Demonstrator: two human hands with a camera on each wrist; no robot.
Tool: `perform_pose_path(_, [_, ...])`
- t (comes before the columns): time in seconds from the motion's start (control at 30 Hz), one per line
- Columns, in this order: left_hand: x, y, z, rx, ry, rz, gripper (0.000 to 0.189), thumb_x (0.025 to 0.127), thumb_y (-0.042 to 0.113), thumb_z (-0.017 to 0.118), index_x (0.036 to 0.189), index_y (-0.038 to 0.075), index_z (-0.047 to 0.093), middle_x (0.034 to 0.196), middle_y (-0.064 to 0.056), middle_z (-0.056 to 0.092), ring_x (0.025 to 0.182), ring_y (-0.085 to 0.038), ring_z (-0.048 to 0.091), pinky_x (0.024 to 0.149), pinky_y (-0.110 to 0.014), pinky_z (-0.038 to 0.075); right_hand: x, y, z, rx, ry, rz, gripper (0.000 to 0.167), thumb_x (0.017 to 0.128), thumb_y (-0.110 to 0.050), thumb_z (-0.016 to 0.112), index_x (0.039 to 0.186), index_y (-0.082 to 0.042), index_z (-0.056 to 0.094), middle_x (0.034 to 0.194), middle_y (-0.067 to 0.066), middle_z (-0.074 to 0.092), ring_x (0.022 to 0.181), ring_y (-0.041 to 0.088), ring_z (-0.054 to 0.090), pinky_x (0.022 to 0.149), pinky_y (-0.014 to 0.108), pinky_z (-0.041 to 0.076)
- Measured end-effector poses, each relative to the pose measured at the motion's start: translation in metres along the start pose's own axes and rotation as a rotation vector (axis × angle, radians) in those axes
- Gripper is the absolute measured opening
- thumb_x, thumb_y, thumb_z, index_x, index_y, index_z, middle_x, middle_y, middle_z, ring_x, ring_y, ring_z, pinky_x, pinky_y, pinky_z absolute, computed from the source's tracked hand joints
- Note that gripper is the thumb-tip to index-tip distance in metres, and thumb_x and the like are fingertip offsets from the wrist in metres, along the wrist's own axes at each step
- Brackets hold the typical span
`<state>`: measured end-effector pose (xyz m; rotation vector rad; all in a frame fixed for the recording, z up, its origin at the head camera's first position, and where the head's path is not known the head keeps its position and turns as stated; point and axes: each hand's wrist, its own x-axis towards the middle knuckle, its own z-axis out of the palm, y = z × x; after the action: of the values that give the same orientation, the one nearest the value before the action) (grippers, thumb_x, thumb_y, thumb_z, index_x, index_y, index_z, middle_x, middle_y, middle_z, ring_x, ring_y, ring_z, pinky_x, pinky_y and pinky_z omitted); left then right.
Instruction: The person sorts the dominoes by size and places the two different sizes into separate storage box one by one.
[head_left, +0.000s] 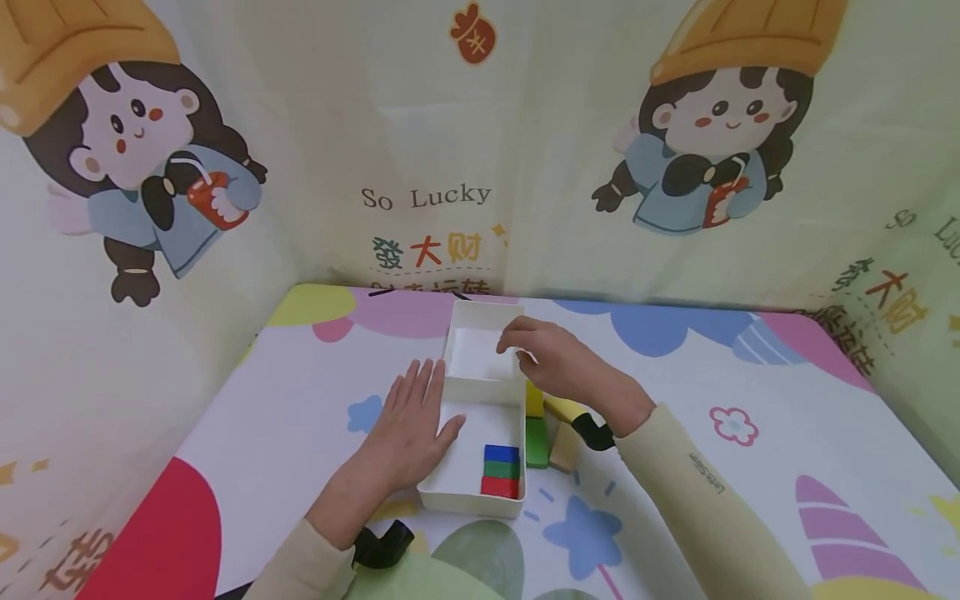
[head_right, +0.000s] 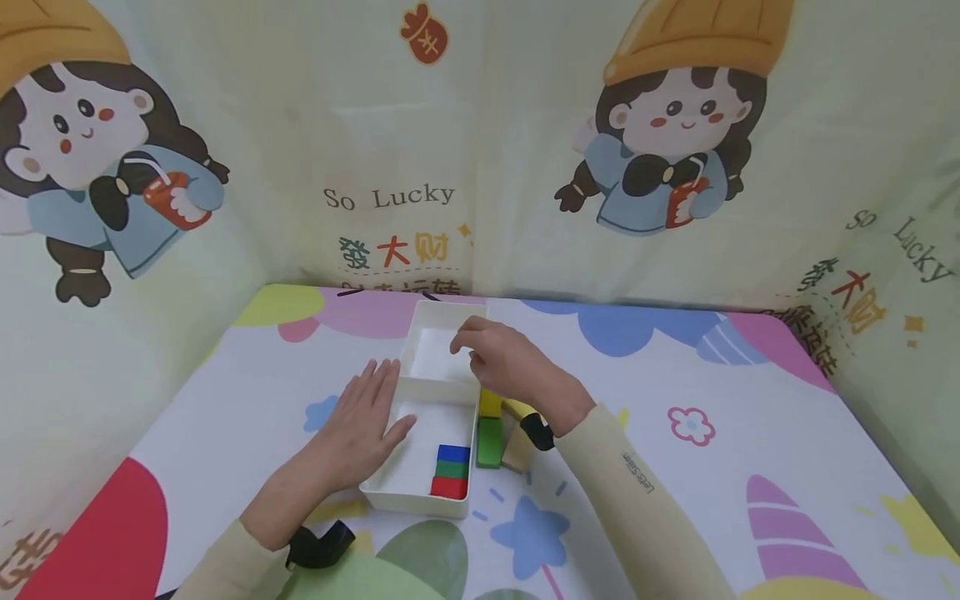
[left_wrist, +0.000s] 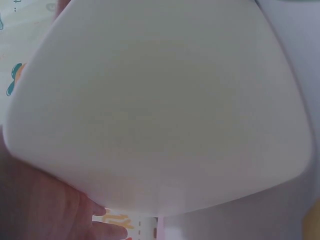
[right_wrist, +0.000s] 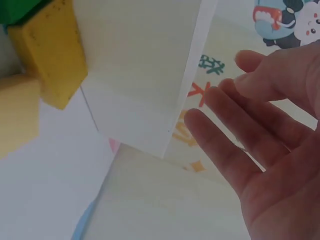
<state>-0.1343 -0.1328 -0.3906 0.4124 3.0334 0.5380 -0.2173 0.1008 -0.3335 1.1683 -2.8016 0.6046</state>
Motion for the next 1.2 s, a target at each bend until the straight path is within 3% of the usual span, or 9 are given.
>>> perform_pose_path(0.27, [0.000,0.000,0.002,-0.004,-0.003,0.022,0.081,0.102,0.046,0.045,0.159,0.001,0.008,0.165,-0.021,0.013,0.154,-0.040,0.004,0.124,-0.058,0.010,-0.027,0.008,0.000,0.017,0.120,0.033,0.026,0.091,0.005,0.060,0.110,-0.009,0.071,0.118,0.006,0.065,0.108,0.024,0.064,0.091,0.038,0.058])
perform_pose_path(0.6, [0.001,0.001,0.001,-0.008,-0.012,0.016,0.081,0.102,0.045,0.046,0.158,0.000,0.009,0.165,-0.022,0.013,0.154,-0.040,0.005,0.124,-0.057,0.010,-0.053,0.016,0.013,0.028,0.179,0.047,0.023,0.090,0.004,0.062,0.107,-0.009,0.071,0.115,0.006,0.066,0.105,0.026,0.065,0.089,0.038,0.058])
perform_pose_path(1.0, [-0.001,0.002,0.005,-0.007,-0.003,0.022,0.081,0.101,0.044,0.047,0.158,0.000,0.010,0.165,-0.022,0.015,0.154,-0.040,0.006,0.124,-0.058,0.011,-0.068,0.020,0.044,0.117,0.010,0.272,0.024,0.092,-0.008,0.065,0.116,-0.009,0.069,0.124,0.009,0.062,0.113,0.027,0.060,0.097,0.043,0.055])
perform_pose_path(1.2, [0.001,0.000,0.001,-0.004,-0.008,0.013,0.082,0.102,0.046,0.045,0.159,0.001,0.007,0.165,-0.021,0.012,0.154,-0.040,0.004,0.124,-0.058,0.010,-0.063,0.023,0.052,0.072,-0.012,0.251,0.022,0.092,-0.009,0.065,0.113,-0.011,0.071,0.124,0.009,0.061,0.113,0.024,0.057,0.099,0.040,0.054])
